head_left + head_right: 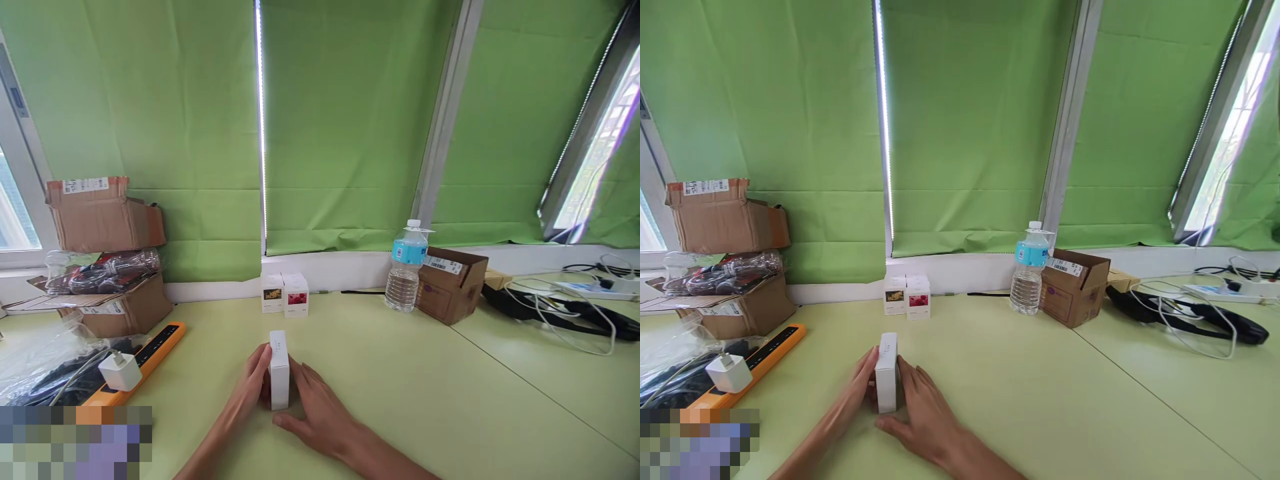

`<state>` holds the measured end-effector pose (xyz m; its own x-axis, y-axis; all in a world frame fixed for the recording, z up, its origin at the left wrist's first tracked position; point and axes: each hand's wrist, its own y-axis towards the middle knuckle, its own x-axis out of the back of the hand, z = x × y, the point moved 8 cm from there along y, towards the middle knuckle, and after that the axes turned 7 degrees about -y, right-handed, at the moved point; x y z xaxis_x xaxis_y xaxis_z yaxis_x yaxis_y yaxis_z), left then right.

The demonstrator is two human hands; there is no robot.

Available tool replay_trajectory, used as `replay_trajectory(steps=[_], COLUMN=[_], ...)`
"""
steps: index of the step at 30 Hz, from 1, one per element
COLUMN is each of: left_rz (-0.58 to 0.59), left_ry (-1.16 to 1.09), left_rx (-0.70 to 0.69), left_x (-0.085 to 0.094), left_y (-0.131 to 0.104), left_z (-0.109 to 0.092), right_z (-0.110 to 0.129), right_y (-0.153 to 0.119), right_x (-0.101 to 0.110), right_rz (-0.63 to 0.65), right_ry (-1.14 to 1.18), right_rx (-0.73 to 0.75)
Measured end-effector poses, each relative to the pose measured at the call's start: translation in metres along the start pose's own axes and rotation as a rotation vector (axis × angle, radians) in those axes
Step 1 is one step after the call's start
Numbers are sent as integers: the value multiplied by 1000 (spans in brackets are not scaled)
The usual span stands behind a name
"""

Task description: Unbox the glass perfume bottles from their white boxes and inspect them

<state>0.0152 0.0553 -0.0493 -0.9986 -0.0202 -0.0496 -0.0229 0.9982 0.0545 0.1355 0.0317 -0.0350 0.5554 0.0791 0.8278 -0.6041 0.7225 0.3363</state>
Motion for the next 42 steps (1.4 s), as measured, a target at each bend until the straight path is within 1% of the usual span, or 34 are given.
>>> replay_trajectory(steps=[3,5,8,13,16,19,23,24,26,28,30,33,36,40,42], left_rz=[70,84,39,1,-53,-75,-86,-76,-7,75,104,76,54,88,82], left_ry=[2,33,103,219,353,457,523,517,454,362,300,272,282,294,300], left_rx=[-46,-95,-127,-229,-267,-317,-393,-414,-444,-435,-399,-350,-329,-270,-259], left_x=[-5,-5,-2,1,7,9,8,7,2,-3,-6,-5,-5,-7,-7], left_y=[4,7,9,10,11,9,2,0,-3,-4,-4,-2,-2,-5,-7], left_z=[-1,-1,2,5,7,2,-10,-14,-18,-18,-17,-14,-16,-18,-19], right_z=[4,2,-3,-5,-8,-15,-20,-19,-18,-18,-19,-19,-17,-17,-18], right_y=[1,0,-2,-5,-6,-6,-7,-7,-7,-6,-6,-7,-6,-5,-4], right_x=[7,9,9,7,10,14,14,14,13,15,18,22,23,24,27], right_rz=[-50,-94,-150,-188,-216,-230,-209,-204,-202,-219,-254,-289,-283,-266,-265], right_ry=[14,12,1,27,87,173,262,274,288,278,250,184,131,127,124], right_rx=[13,-12,-49,-40,-46,-70,-83,-79,-68,-65,-70,-50,-5,-4,-8])
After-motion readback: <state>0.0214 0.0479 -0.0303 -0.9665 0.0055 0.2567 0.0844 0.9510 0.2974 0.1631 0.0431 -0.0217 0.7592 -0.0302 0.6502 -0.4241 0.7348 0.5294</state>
